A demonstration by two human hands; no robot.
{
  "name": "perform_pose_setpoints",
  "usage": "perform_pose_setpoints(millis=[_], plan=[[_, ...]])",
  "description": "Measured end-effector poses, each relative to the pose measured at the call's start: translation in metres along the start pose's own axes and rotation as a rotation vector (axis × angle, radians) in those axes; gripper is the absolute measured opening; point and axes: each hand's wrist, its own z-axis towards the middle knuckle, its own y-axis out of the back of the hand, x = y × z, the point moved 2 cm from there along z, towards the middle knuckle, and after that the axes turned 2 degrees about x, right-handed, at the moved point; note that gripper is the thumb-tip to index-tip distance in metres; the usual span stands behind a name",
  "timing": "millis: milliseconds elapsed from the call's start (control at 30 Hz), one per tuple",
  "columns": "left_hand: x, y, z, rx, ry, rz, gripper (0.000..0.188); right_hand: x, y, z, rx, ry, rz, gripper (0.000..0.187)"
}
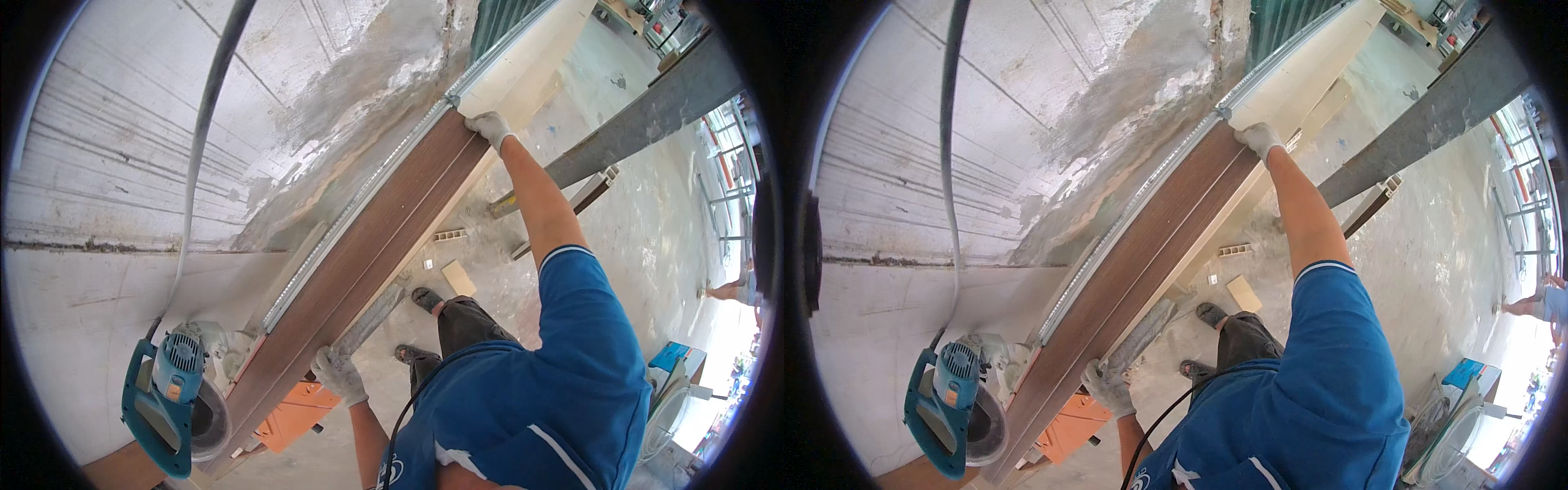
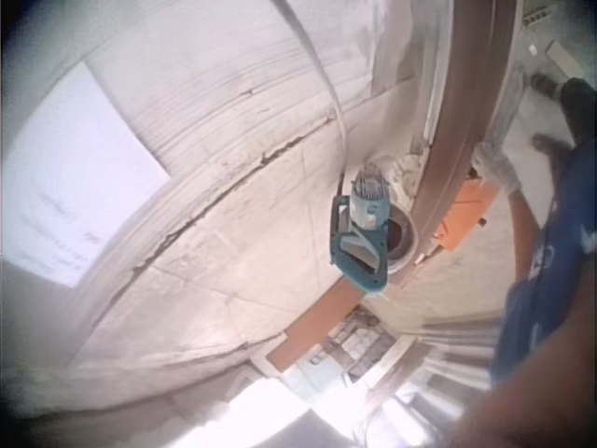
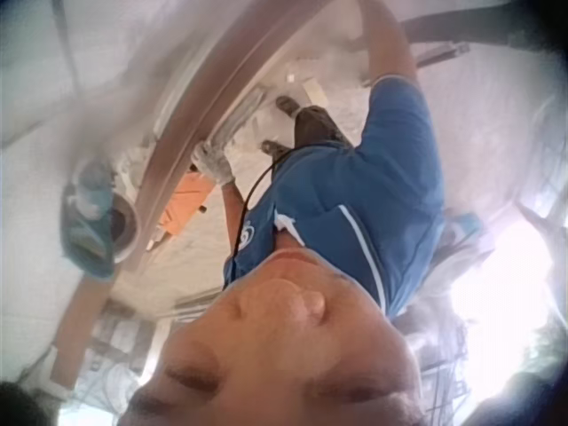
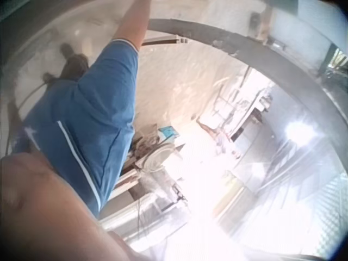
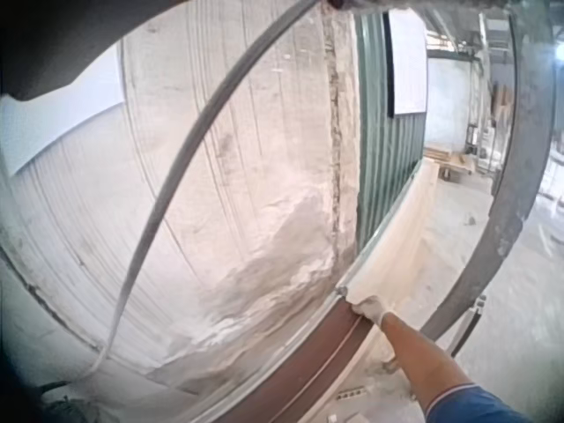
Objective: The person measures and cuts long wood planks using a circular saw, then stacks the cut pieces and wraps them in plastic. The person also handles a tape measure and utility knife during the process.
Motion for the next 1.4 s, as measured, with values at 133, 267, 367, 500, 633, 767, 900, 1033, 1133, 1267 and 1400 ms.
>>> perform_pose_setpoints(millis=[133, 267, 367, 500, 633, 767, 900, 1033, 1133, 1267, 1400], plan=[[-0.011, -0.005, 0.000, -0.043, -0.027, 0.049, 0.033, -0.007, 0.007, 0.010, 0.016, -0.027, -0.046, 0.034], [-0.014, -0.007, -0.001, -0.016, -0.098, 0.072, 0.032, -0.006, 0.008, 0.012, -0.011, -0.021, -0.006, 0.035], [-0.016, -0.005, -0.001, -0.023, -0.119, 0.071, 0.032, -0.007, 0.010, 0.015, -0.027, 0.031, -0.001, 0.036], [-0.019, -0.004, 0.000, -0.001, -0.058, -0.056, 0.032, -0.027, 0.011, 0.034, 0.055, 0.071, -0.115, 0.040], [-0.009, -0.001, -0.003, 0.177, -0.028, -0.018, 0.032, -0.051, 0.012, 0.061, 0.048, -0.032, 0.006, 0.039], [0.027, 0.029, -0.021, -0.033, -0.009, -0.037, 0.040, -0.035, 0.014, 0.054, 0.125, 0.286, -0.118, 0.036], [0.109, 0.087, -0.040, -0.193, 0.238, -0.085, 0.043, -0.032, -0.016, -0.027, -0.364, 0.335, -0.471, 0.080], [0.215, 0.142, -0.066, -0.425, 0.620, -0.240, 0.041, -0.047, -0.100, -0.153, -0.245, 0.238, -0.048, 0.077], [0.303, 0.172, -0.060, -0.602, 0.765, -0.703, 0.037, -0.053, -0.175, -0.261, 0.081, -0.009, 0.481, 0.076], [0.383, 0.212, -0.027, -0.528, 0.864, -1.167, 0.037, -0.031, -0.256, -0.337, 0.207, -0.027, 0.653, 0.059], [0.398, 0.217, -0.006, -0.290, 0.882, -1.469, 0.033, -0.030, -0.276, -0.315, 0.212, -0.058, 0.690, 0.040]])
